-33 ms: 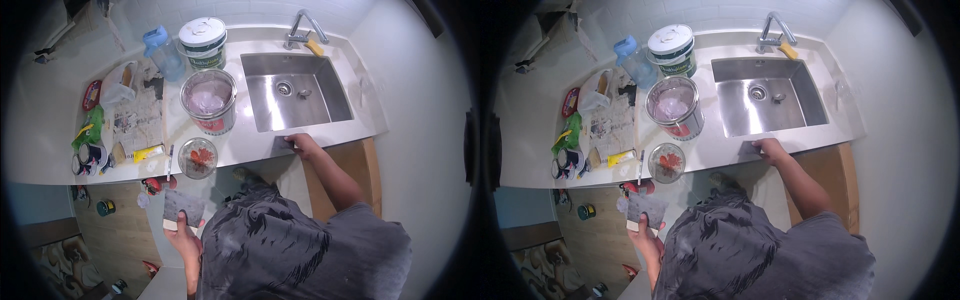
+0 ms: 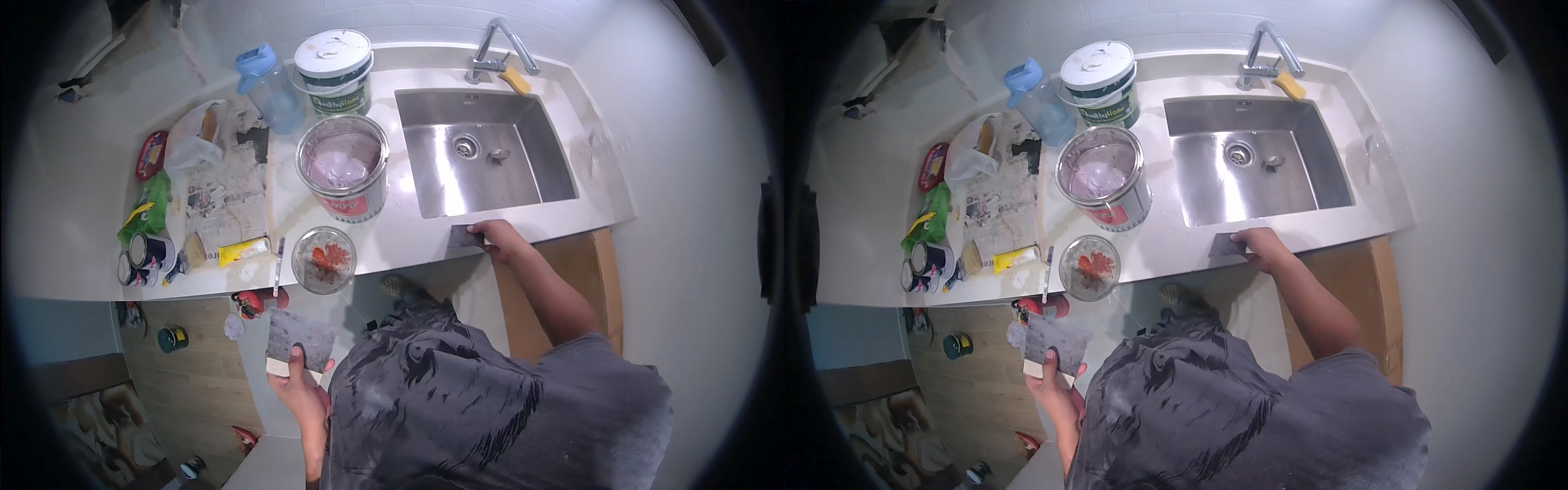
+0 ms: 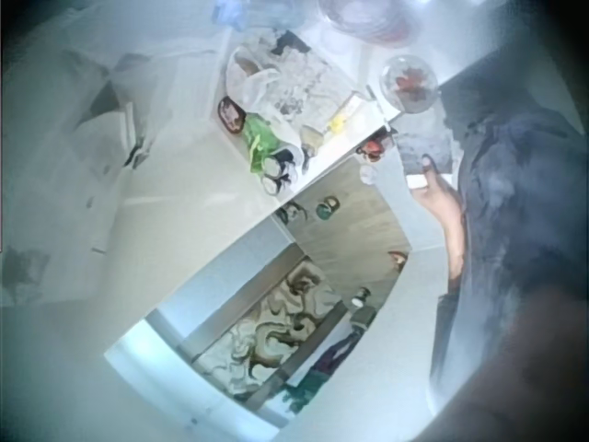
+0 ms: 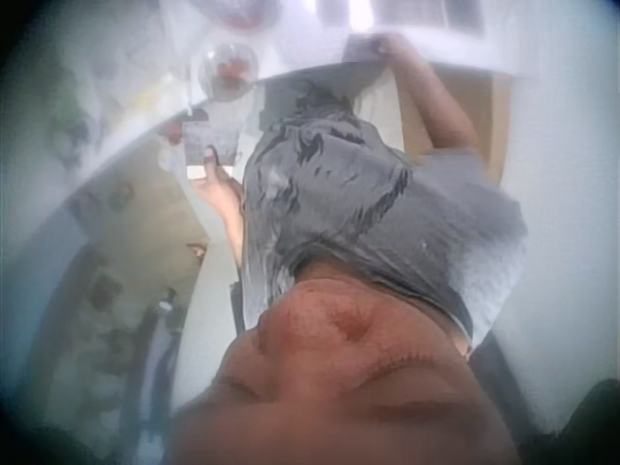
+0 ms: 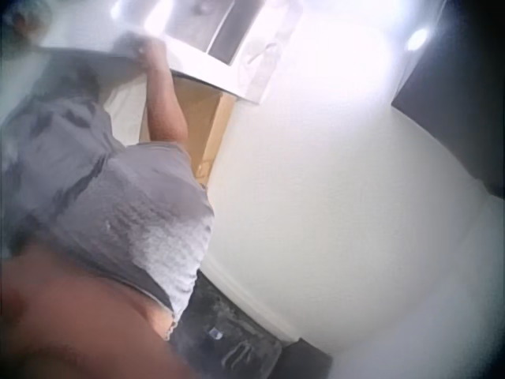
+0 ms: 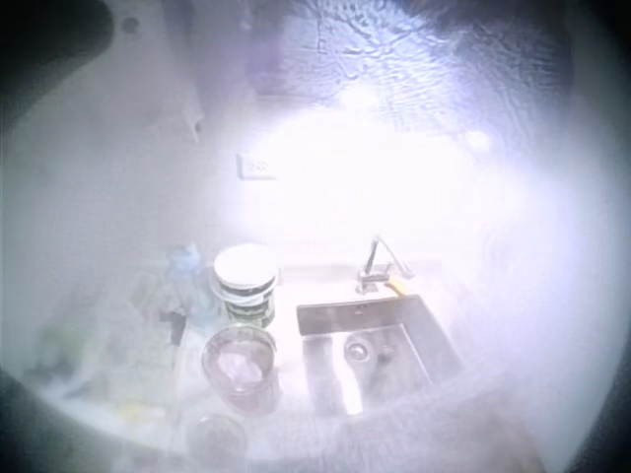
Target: The person applies a pinkish wall compound to a vertical seam between a dark marble-like panel and a white wall using a small trowel and a larger flat tool. They repeatedly scoop compound from a container, spread it along the seam, and smooth the surface.
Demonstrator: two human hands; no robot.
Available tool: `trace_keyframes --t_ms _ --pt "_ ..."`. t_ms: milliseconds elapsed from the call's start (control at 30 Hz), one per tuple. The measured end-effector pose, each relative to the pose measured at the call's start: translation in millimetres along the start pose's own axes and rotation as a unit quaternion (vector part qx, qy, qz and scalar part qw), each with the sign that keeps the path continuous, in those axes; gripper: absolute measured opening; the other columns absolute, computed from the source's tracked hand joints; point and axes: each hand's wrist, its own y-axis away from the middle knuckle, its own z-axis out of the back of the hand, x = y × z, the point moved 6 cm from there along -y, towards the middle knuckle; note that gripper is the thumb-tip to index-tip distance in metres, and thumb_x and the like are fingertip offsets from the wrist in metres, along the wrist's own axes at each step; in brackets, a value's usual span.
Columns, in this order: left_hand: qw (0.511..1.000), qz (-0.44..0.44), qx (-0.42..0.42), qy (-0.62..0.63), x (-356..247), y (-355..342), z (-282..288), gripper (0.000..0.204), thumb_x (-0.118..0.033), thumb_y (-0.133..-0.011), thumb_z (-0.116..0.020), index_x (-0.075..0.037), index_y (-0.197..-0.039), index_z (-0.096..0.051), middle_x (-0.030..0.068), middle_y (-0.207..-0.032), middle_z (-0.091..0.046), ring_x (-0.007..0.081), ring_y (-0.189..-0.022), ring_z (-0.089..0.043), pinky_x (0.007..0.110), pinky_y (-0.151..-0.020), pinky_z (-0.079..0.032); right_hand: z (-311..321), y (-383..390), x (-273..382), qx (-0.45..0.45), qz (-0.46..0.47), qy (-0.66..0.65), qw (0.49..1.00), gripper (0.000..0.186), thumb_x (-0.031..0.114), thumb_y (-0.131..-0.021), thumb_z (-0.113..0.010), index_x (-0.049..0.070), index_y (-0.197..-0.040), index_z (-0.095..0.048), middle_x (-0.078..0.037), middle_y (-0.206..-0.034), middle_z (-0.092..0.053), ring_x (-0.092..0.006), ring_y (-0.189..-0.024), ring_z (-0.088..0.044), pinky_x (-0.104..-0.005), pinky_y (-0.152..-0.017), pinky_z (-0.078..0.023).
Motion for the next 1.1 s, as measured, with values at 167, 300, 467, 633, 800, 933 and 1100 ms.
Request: trace_keyframes --t_ms 167,300,467,633,800,933,1100 --pt "0.995 0.064 -0.009 0.081 -3.9 -0.2 -15.6 0.047 -0.021 -0.101 -0.069 -0.008 -0.144 -0.056 0.0071 -0.125 -0.067 0.0205 -0.107 -0.07 0.035 -0.065 -0.064 -33.7 72.9 128.5 0.169 0.16 -0.084 0.969 0.029 0.008 -0.091 -0.076 0.007 -0.119 -0.071 -0.004 -0.111 -0.072 -0.0132 -0.102 -0.069 -0.0327 -0.092 -0.057" --pt "0.986 0.09 -0.009 0.14 -4.9 -8.3 -37.5 0.053 -0.021 -0.098 -0.07 -0.01 -0.148 -0.055 0.0061 -0.126 -0.068 0.0196 -0.107 -0.07 0.034 -0.067 -0.062 -101.0 135.4 247.3 0.198 0.453 0.071 0.867 0.044 0.013 -0.09 -0.085 0.004 -0.13 -0.069 -0.005 -0.109 -0.074 -0.0154 -0.099 -0.071 -0.0346 -0.09 -0.059" --pt "0.987 0.043 -0.019 0.156 -6.5 -7.0 -51.3 0.055 -0.017 -0.095 -0.071 -0.009 -0.147 -0.054 0.0068 -0.124 -0.068 0.0215 -0.104 -0.071 0.036 -0.068 -0.059 -220.2 145.2 273.1 0.165 0.548 0.416 0.707 0.035 0.014 -0.091 -0.077 0.009 -0.126 -0.075 -0.023 -0.096 -0.076 -0.0371 -0.088 -0.075 -0.0461 -0.083 -0.059" --pt "0.983 0.025 -0.066 0.168 2.1 3.2 -43.7 0.052 -0.015 -0.094 -0.071 -0.009 -0.143 -0.054 0.0072 -0.119 -0.067 0.0229 -0.101 -0.071 0.038 -0.068 -0.059 -285.5 108.5 261.0 0.209 0.569 0.566 0.559 0.037 0.002 -0.091 -0.062 0.007 -0.127 -0.068 -0.024 -0.095 -0.075 -0.0449 -0.091 -0.074 -0.0526 -0.08 -0.058" --pt "0.972 0.034 -0.124 0.195 14.2 15.2 -39.0 0.051 -0.015 -0.093 -0.073 -0.009 -0.14 -0.054 0.0069 -0.118 -0.067 0.0229 -0.1 -0.07 0.038 -0.067 -0.058 -303.7 80.5 249.1 0.206 0.556 0.624 0.508 0.044 -0.005 -0.089 -0.057 0.009 -0.129 -0.068 -0.026 -0.095 -0.075 -0.0441 -0.09 -0.075 -0.0513 -0.08 -0.059" --pt "0.972 0.019 -0.12 0.203 13.6 17.0 -45.4 0.052 -0.015 -0.093 -0.073 -0.009 -0.141 -0.054 0.007 -0.118 -0.067 0.0228 -0.099 -0.07 0.037 -0.067 -0.056 -310.4 71.9 238.7 0.267 0.512 0.692 0.433 0.045 -0.004 -0.089 -0.061 0.012 -0.129 -0.072 -0.024 -0.104 -0.077 -0.0413 -0.099 -0.075 -0.0488 -0.088 -0.059" --pt "0.968 0.025 -0.139 0.205 11.0 14.4 -53.0 0.056 -0.016 -0.094 -0.072 -0.008 -0.145 -0.052 0.008 -0.121 -0.067 0.0238 -0.102 -0.07 0.039 -0.068 -0.058 -307.4 91.6 255.6 0.35 0.515 0.686 0.376 0.033 0.001 -0.091 -0.069 0.009 -0.123 -0.073 -0.02 -0.106 -0.076 -0.0388 -0.105 -0.072 -0.0488 -0.09 -0.055"
